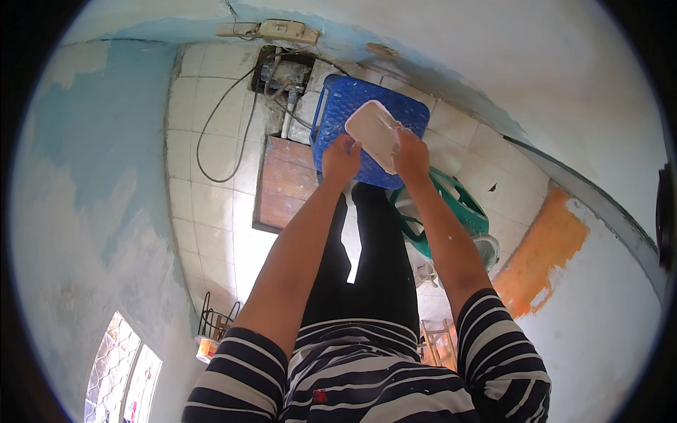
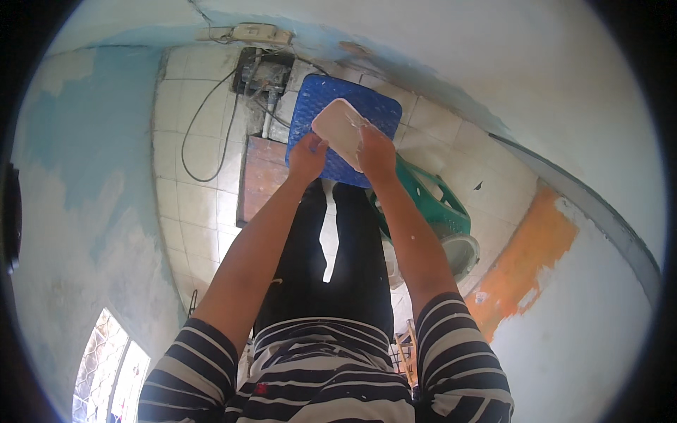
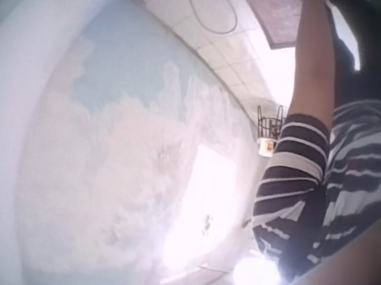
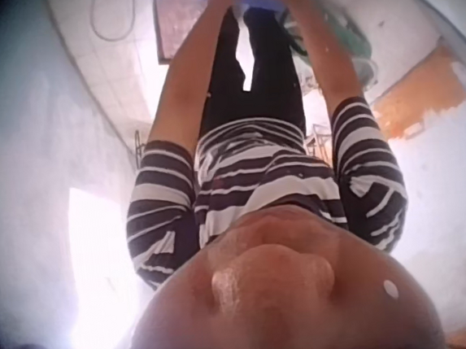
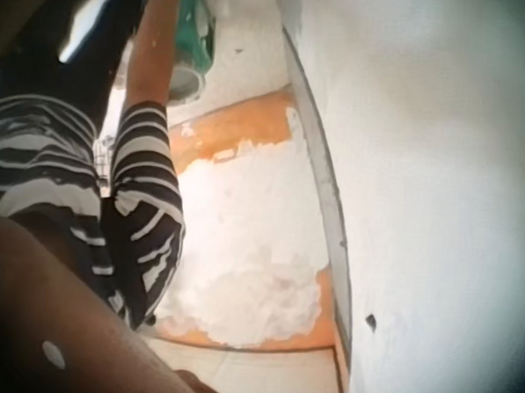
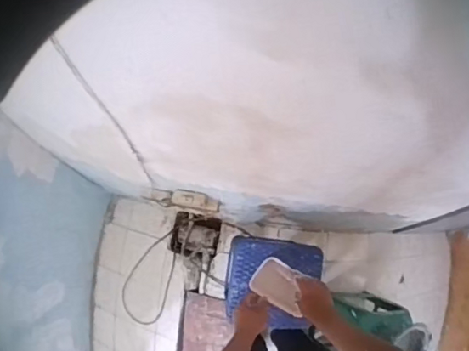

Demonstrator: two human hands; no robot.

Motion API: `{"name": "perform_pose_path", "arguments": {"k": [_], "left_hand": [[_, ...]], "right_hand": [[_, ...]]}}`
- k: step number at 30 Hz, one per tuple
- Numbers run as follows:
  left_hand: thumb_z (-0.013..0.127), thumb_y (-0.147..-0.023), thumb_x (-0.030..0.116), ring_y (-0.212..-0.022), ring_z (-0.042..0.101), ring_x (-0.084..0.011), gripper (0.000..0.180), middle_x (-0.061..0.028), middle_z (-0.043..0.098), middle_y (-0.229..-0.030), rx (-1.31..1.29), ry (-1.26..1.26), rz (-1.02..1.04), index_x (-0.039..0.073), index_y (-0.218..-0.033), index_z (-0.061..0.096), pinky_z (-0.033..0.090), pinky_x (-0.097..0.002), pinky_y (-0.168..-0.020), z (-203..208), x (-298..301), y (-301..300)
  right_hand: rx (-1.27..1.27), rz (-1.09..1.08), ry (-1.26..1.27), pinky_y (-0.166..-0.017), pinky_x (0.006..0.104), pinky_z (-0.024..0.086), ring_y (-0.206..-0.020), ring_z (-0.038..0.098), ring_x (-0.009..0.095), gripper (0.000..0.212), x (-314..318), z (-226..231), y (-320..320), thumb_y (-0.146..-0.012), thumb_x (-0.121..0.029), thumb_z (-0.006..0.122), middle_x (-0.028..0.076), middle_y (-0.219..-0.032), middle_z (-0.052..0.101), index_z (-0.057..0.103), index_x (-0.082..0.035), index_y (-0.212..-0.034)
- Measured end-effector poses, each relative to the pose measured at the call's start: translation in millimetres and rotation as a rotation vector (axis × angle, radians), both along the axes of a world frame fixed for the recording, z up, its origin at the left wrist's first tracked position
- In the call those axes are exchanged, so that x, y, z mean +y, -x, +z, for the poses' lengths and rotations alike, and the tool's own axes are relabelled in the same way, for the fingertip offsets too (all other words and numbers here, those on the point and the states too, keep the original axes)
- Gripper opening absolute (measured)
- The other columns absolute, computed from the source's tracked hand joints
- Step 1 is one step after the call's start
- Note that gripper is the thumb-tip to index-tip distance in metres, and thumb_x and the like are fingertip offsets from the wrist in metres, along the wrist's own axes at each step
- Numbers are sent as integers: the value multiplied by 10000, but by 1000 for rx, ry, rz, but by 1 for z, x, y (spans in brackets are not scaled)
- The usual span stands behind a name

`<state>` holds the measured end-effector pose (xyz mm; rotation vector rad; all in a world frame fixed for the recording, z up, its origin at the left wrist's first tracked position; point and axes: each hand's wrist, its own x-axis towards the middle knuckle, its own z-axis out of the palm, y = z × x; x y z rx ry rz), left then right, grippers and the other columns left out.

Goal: The person applies plaster from a pink container onto a ceiling and wall using a putty knife, scraping the tool against the container edge to gather the material.

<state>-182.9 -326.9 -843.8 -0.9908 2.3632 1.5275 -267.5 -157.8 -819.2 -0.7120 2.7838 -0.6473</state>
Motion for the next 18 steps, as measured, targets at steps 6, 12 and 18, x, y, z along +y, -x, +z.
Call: {"name": "perform_pose_path", "arguments": {"k": [6,12,18], "left_hand": [[673,-881,306,-934,695,-352,265,-152,730,-971,-39,-36,-63,80,-1018,676,527,-450,-802,8,-5,6],[676,-880,322,-920,703,-330,270,-129,738,-932,-124,26,-45,95,-1027,680,534,-443,-796,13,-3,1],[681,-877,344,-908,702,-336,276,-126,736,-921,-131,-30,-62,109,-1022,680,533,-444,-791,13,-7,3]], "right_hand": [[51,84,-14,-827,474,523,-953,644,377,284,3,-22,7,-777,-21,601,171,-969,659,625,-49,-1059],[-39,-25,-23,-829,466,520,-975,635,359,291,2,10,4,-767,-36,636,150,-979,647,615,-58,-1057],[-31,-41,-9,-867,460,514,-1027,628,358,304,-3,6,1,-767,-29,634,160,-1053,657,613,-45,-1069]]}}
